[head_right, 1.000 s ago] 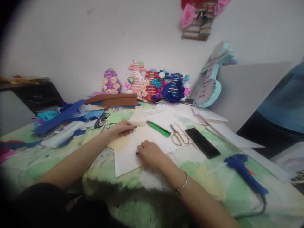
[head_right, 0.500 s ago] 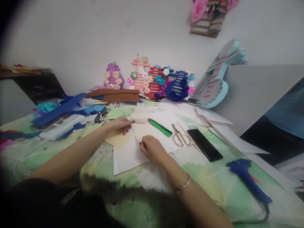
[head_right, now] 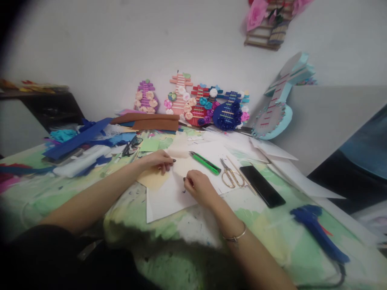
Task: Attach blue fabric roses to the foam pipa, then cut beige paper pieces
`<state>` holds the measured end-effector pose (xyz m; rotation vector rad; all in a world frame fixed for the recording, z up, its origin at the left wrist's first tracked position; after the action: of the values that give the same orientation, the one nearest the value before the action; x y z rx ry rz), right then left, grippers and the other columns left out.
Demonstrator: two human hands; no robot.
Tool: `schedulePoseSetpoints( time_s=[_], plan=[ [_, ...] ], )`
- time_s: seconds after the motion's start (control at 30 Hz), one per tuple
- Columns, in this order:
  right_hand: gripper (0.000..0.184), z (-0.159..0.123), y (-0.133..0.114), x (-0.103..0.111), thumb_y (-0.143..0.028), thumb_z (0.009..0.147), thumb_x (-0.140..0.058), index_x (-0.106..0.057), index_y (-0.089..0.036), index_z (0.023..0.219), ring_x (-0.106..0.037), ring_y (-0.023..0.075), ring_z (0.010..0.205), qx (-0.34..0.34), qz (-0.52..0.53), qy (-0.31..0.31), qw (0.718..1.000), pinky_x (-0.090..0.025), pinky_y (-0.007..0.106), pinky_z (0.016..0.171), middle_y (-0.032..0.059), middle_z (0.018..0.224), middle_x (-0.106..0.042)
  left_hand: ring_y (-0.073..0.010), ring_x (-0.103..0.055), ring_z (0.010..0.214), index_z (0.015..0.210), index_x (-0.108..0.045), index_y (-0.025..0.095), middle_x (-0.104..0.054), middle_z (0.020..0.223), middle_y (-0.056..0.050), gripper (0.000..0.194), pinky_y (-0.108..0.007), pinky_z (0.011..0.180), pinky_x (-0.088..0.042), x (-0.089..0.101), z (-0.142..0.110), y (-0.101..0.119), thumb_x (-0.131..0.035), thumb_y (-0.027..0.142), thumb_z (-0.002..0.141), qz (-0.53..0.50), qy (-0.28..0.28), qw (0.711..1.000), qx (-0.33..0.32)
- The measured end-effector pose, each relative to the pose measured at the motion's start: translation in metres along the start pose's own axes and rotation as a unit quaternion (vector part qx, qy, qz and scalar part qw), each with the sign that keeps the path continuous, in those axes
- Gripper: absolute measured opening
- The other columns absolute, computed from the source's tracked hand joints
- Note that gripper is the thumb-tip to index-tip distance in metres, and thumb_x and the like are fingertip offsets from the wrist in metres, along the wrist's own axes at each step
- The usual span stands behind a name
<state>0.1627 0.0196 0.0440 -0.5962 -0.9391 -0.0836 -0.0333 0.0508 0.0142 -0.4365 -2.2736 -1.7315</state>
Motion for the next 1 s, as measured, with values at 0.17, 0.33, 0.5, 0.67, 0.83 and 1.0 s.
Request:
schedulePoseSetpoints(
  time_s=[0.17,0.33,0.5,0.67,0.83,1.0],
  plan=[
    [0.021,0.0,0.004,0.008,-0.012,0.079,-0.043,-0.032,-0.021,0.062,-0.037,0.0116,0.056,-0.011,0.013,0.019,1.0,-0.026,0.025,0.055,-0.0033,0.059,-0.039,-0.0171,-0.063,0.044,0.074,-0.053,0.014,-0.071,0.064,-0.012,0.034,-0.021,0.038,-0.035,-0.003,-0.003,0.003,-0.071,0.043,0.069,-0.032,-0.006,0.999,-0.011],
    [0.022,-0.001,0.007,0.015,-0.012,0.078,-0.043,-0.033,-0.02,0.06,-0.036,0.0109,0.054,-0.019,0.024,0.039,0.999,-0.026,0.024,0.054,-0.0036,0.058,-0.038,-0.0217,-0.069,0.058,0.102,-0.05,0.019,-0.073,0.075,-0.011,0.047,-0.021,0.043,-0.043,-0.01,-0.005,0.008,-0.07,0.047,0.071,-0.069,-0.001,0.997,-0.042],
    [0.022,-0.002,0.009,0.017,-0.013,0.077,-0.044,-0.035,-0.02,0.059,-0.037,0.01,0.053,-0.013,0.039,0.048,0.998,-0.027,0.024,0.053,-0.0039,0.056,-0.038,-0.02,-0.069,0.061,0.11,-0.056,0.019,-0.071,0.077,-0.008,0.05,-0.02,0.045,-0.046,-0.016,-0.003,0.013,-0.072,0.042,0.069,-0.089,0.024,0.993,-0.071],
    [0.022,-0.003,0.01,0.018,-0.013,0.075,-0.046,-0.037,-0.019,0.057,-0.037,0.0094,0.053,-0.007,0.052,0.052,0.997,-0.027,0.023,0.052,-0.0038,0.055,-0.04,-0.018,-0.068,0.061,0.086,-0.066,0.012,-0.069,0.073,-0.007,0.028,-0.021,0.049,-0.05,-0.019,0.003,0.016,-0.074,0.028,0.064,-0.105,0.058,0.988,-0.095],
    [0.024,-0.003,0.011,0.024,-0.019,0.078,-0.048,-0.042,-0.018,0.055,-0.041,0.0095,0.053,-0.031,0.066,0.062,0.995,-0.03,0.022,0.052,-0.0032,0.053,-0.044,-0.0107,-0.061,0.053,0.08,-0.07,0.013,-0.068,0.069,-0.002,0.018,-0.022,0.053,-0.052,-0.016,0.002,0.023,-0.067,0.014,0.063,-0.108,0.099,0.98,-0.136],
    [0.022,0.0,0.042,0.025,-0.026,0.084,-0.046,-0.058,-0.017,0.068,-0.053,0.0132,0.062,-0.124,0.062,0.099,0.985,-0.038,0.024,0.059,0.0011,0.065,-0.06,-0.0098,-0.058,0.053,0.076,-0.07,0.013,-0.066,0.062,-0.001,0.017,-0.019,0.05,-0.05,-0.016,0.001,0.027,-0.063,0.008,0.061,-0.1,0.121,0.974,-0.161]
  ],
)
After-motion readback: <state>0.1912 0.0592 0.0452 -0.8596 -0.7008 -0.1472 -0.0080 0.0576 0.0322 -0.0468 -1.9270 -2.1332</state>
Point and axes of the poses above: each hand's wrist, its own z-axis towards the middle knuckle, its own x-axis out of the back of the hand, y = z × x, the point moved 6 cm from there along z, towards the middle knuckle
